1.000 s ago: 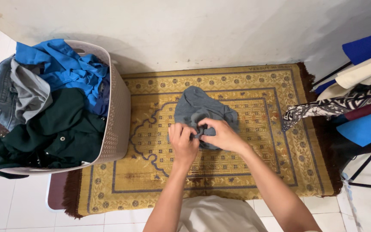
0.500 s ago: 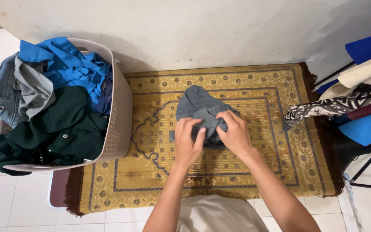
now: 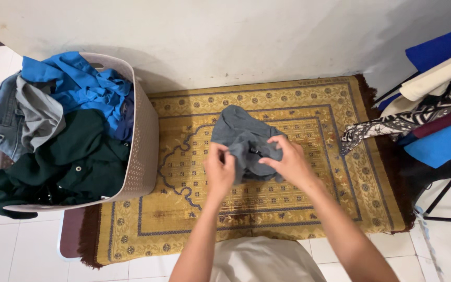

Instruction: The person takes a gray t-shirt from a laundry basket, places it on a hanger, and hangs it on a clothing rack. They then take a dark green long-sleeved shirt, fold it on the floor, and button it.

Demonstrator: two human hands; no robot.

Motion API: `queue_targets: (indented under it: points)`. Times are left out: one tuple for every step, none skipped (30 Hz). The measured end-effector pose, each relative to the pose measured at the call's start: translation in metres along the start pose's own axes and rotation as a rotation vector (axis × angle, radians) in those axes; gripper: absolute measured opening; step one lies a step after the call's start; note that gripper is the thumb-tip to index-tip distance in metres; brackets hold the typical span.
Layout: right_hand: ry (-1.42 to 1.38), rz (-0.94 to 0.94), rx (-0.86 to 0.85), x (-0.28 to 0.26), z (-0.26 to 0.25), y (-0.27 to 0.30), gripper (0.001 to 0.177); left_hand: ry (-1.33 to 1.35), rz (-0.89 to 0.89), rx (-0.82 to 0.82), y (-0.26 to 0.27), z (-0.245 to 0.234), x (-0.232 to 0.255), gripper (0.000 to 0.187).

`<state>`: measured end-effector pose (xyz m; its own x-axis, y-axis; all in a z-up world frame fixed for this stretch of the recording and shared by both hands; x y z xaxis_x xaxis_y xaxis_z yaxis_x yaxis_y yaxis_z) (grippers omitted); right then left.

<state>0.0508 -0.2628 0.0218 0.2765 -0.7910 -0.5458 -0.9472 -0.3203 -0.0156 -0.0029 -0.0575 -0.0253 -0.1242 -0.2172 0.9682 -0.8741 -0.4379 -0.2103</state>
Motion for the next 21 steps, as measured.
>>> queue_targets:
  points:
    - [-0.017,0.124,-0.098,0.009,-0.003,0.002,0.056,-0.037,-0.077,-0.055,-0.005,-0.006,-0.006,0.008]
    - [-0.034,0.247,-0.197,0.019,-0.008,0.006,0.053,-0.074,-0.153,-0.110,-0.011,-0.015,-0.009,0.012]
    - [-0.050,0.370,-0.295,0.030,-0.012,0.009,0.049,-0.110,-0.228,-0.166,-0.017,-0.022,-0.008,0.018]
    - [-0.048,0.325,-0.259,0.034,-0.022,0.008,0.049,-0.126,-0.087,-0.194,-0.021,-0.030,0.007,0.016]
    - [-0.046,0.281,-0.223,0.040,-0.034,0.007,0.050,-0.142,0.053,-0.223,-0.021,-0.042,0.024,0.017]
    - [-0.043,0.237,-0.187,0.045,-0.043,0.007,0.050,-0.157,0.193,-0.251,-0.022,-0.050,0.041,0.021]
    - [0.028,0.194,-0.180,0.049,-0.048,0.007,0.045,-0.177,0.211,-0.300,-0.023,-0.053,0.050,0.018]
    - [0.099,0.151,-0.173,0.053,-0.054,0.008,0.041,-0.197,0.228,-0.350,-0.024,-0.054,0.057,0.016]
    - [0.170,0.108,-0.164,0.056,-0.059,0.009,0.037,-0.217,0.249,-0.399,-0.025,-0.055,0.063,0.013]
    - [0.135,0.045,-0.157,0.057,-0.064,0.009,0.036,-0.240,0.321,-0.374,-0.026,-0.057,0.069,0.012]
    - [0.099,-0.014,-0.152,0.056,-0.066,0.011,0.035,-0.261,0.389,-0.351,-0.026,-0.058,0.073,0.011]
    - [0.063,-0.074,-0.147,0.054,-0.068,0.013,0.034,-0.283,0.457,-0.327,-0.025,-0.059,0.075,0.010]
    - [0.030,-0.034,-0.186,0.056,-0.067,0.016,0.037,-0.237,0.420,-0.305,-0.025,-0.060,0.072,0.009]
    - [-0.004,0.005,-0.226,0.057,-0.065,0.020,0.041,-0.191,0.382,-0.283,-0.026,-0.060,0.069,0.009]
    - [-0.038,0.046,-0.263,0.056,-0.064,0.023,0.044,-0.144,0.345,-0.262,-0.027,-0.059,0.066,0.009]
    - [-0.091,0.133,-0.322,0.057,-0.061,0.028,0.043,-0.124,0.353,-0.260,-0.027,-0.058,0.065,0.009]
    - [-0.144,0.219,-0.383,0.059,-0.057,0.034,0.042,-0.104,0.360,-0.257,-0.025,-0.056,0.065,0.009]
    - [-0.199,0.305,-0.443,0.062,-0.053,0.041,0.041,-0.083,0.367,-0.254,-0.024,-0.055,0.067,0.010]
    - [-0.242,0.224,-0.421,0.060,-0.054,0.042,0.035,-0.123,0.357,-0.280,-0.023,-0.054,0.068,0.012]
    - [-0.284,0.144,-0.398,0.059,-0.055,0.045,0.029,-0.163,0.348,-0.305,-0.021,-0.055,0.071,0.014]
    - [-0.326,0.062,-0.375,0.060,-0.057,0.047,0.024,-0.204,0.339,-0.329,-0.019,-0.056,0.075,0.017]
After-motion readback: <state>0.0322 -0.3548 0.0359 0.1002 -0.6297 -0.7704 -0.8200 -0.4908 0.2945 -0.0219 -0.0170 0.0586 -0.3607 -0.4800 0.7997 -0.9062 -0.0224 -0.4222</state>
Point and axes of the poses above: each hand's wrist, its own y-axis away from the middle knuckle, its own z-axis out of the palm, x = y × z, the point moved 5 cm from there along -y, towards the middle knuckle, and after that the axes turned 7 degrees about y, right-handed, at the moved point
